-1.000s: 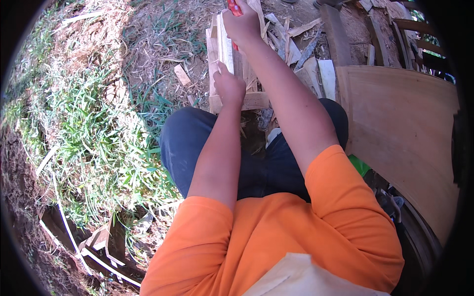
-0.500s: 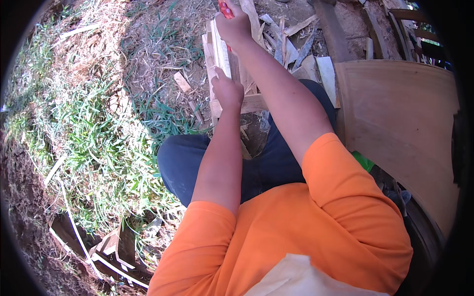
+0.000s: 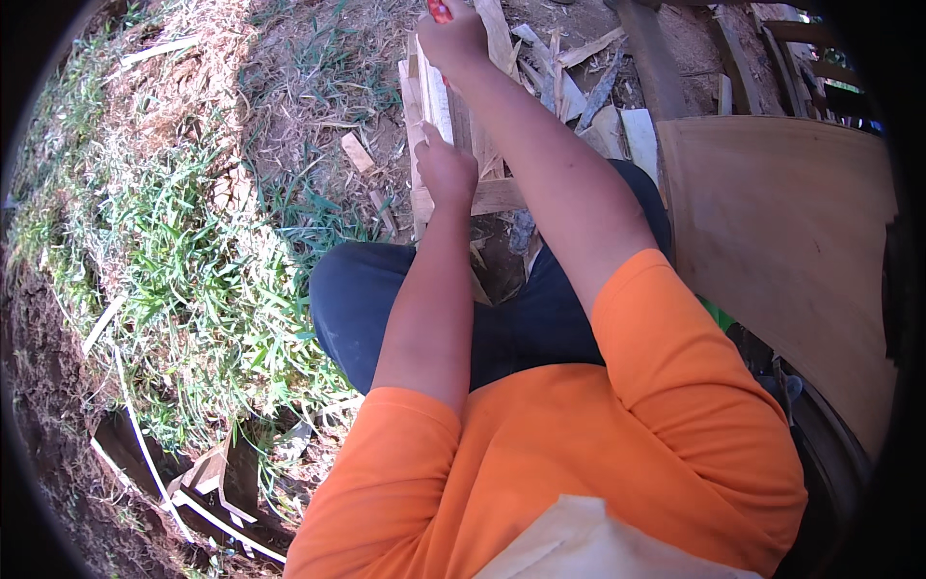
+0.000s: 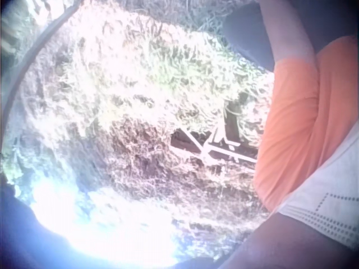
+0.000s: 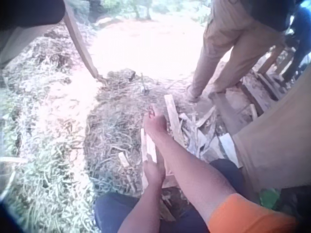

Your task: The person uses a red hand saw to cut a piece of wood held between their legs. After sawing, they switch to a chisel and a wooden mallet to split the wood further.

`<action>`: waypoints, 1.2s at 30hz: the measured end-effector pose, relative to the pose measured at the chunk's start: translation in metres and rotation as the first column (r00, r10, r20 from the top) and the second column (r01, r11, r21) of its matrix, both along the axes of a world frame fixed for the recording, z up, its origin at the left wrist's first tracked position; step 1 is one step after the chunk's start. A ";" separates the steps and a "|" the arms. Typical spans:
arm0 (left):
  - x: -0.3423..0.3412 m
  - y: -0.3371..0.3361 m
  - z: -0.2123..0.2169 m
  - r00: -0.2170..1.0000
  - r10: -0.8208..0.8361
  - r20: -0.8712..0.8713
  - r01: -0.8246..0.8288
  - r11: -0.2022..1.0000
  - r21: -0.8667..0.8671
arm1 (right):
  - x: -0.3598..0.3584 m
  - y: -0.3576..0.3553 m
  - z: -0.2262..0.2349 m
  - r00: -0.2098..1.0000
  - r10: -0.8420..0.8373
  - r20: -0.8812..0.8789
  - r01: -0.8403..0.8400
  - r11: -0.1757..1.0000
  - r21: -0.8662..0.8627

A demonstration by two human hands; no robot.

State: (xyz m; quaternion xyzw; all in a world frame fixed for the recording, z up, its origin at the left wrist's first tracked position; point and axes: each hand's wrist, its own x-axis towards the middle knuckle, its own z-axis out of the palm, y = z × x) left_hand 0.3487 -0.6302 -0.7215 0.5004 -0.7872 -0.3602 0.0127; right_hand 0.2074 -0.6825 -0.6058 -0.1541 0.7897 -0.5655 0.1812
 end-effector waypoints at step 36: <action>0.018 -0.011 -0.007 0.989 0.141 0.053 -0.141 0.990 -0.014 | 0.089 0.079 -0.010 0.976 0.083 -0.203 -0.121 0.976 -0.182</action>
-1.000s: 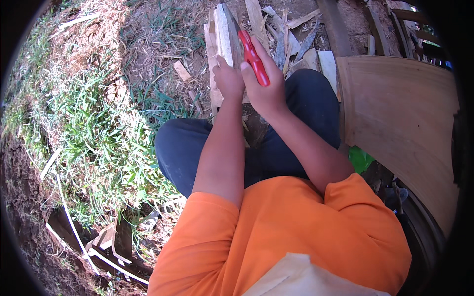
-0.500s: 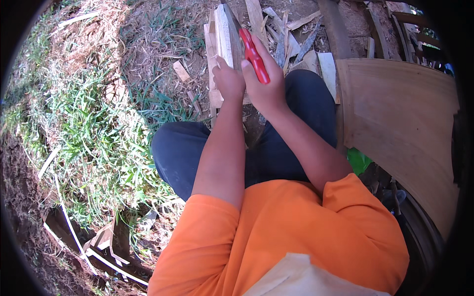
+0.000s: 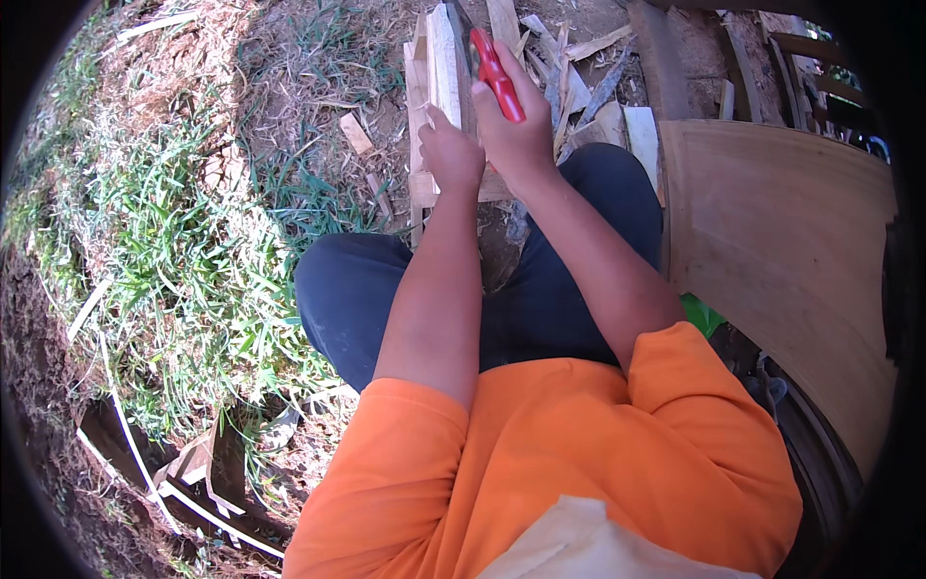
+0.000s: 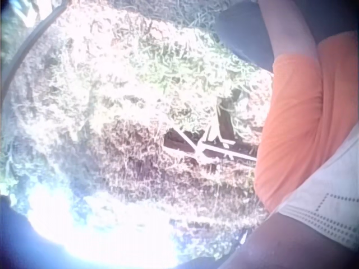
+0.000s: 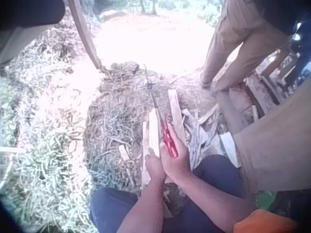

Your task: The person uses a red hand saw to cut a piece of wood held between their legs. After sawing, they switch to a chisel and a wooden mallet to split the wood further.

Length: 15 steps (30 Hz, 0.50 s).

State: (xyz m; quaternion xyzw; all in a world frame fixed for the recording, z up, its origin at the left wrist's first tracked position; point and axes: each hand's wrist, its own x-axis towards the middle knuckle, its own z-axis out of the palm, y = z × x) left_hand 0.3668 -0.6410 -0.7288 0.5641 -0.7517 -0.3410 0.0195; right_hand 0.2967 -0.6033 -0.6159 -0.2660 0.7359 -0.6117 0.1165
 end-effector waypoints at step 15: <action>-0.004 -0.003 0.004 1.000 0.012 -0.019 -0.011 0.999 0.047 | 0.004 -0.009 -0.004 0.999 -0.022 -0.027 0.024 0.997 0.070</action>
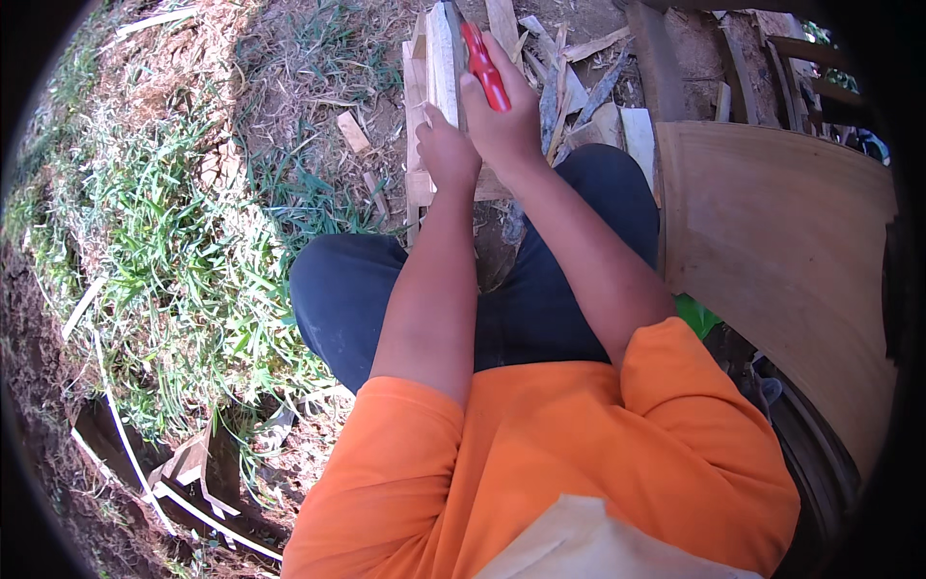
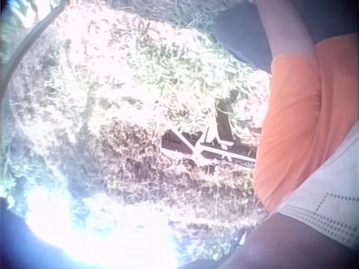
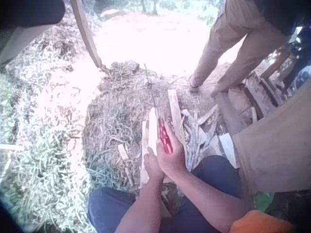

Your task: The person uses a red hand saw to cut a piece of wood held between their legs. After sawing, they switch to a chisel and a wooden mallet to split the wood further.

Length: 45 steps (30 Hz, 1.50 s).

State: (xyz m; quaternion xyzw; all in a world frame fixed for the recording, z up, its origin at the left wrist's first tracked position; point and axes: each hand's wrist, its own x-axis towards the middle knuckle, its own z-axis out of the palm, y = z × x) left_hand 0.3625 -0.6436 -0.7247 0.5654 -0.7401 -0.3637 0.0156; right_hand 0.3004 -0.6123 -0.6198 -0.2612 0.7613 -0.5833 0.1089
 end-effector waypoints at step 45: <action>0.003 -0.004 0.004 1.000 -0.015 0.024 0.015 1.000 -0.015 | -0.024 -0.033 -0.023 0.984 0.002 0.177 0.012 0.997 -0.078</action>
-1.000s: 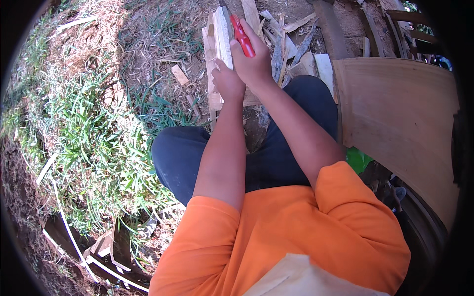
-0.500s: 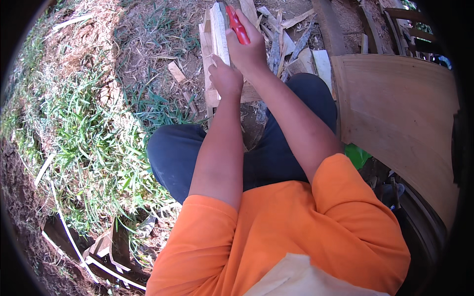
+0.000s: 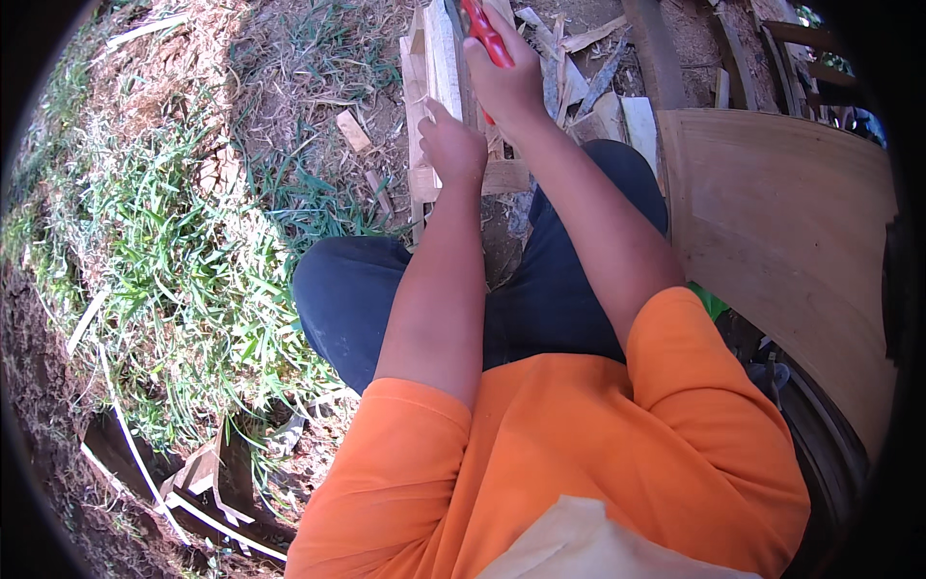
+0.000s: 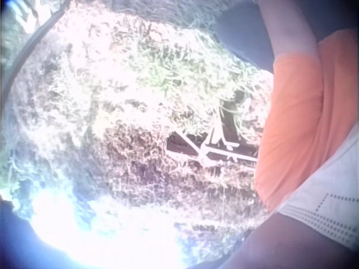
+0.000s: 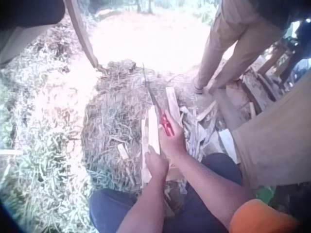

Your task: The person uses a red hand saw to cut a piece of wood held between their legs. After sawing, they switch to a chisel and a wooden mallet to split the wood further.

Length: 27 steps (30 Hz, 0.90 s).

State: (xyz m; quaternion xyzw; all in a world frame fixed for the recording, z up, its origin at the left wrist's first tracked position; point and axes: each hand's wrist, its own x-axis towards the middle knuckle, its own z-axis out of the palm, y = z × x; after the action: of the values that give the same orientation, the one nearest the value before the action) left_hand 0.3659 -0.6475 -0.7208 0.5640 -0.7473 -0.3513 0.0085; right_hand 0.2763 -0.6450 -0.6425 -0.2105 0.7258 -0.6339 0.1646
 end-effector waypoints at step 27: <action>-0.032 0.016 0.005 0.991 -0.118 -0.067 0.115 0.993 -0.035 | -0.084 -0.038 -0.017 0.968 -0.145 -0.207 0.150 0.989 0.008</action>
State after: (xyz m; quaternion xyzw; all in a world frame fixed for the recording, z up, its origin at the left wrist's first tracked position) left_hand 0.3341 -0.6318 -0.7161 0.5069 -0.7835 -0.3587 0.0222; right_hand 0.1922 -0.6833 -0.6594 -0.2182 0.7600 -0.6107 0.0436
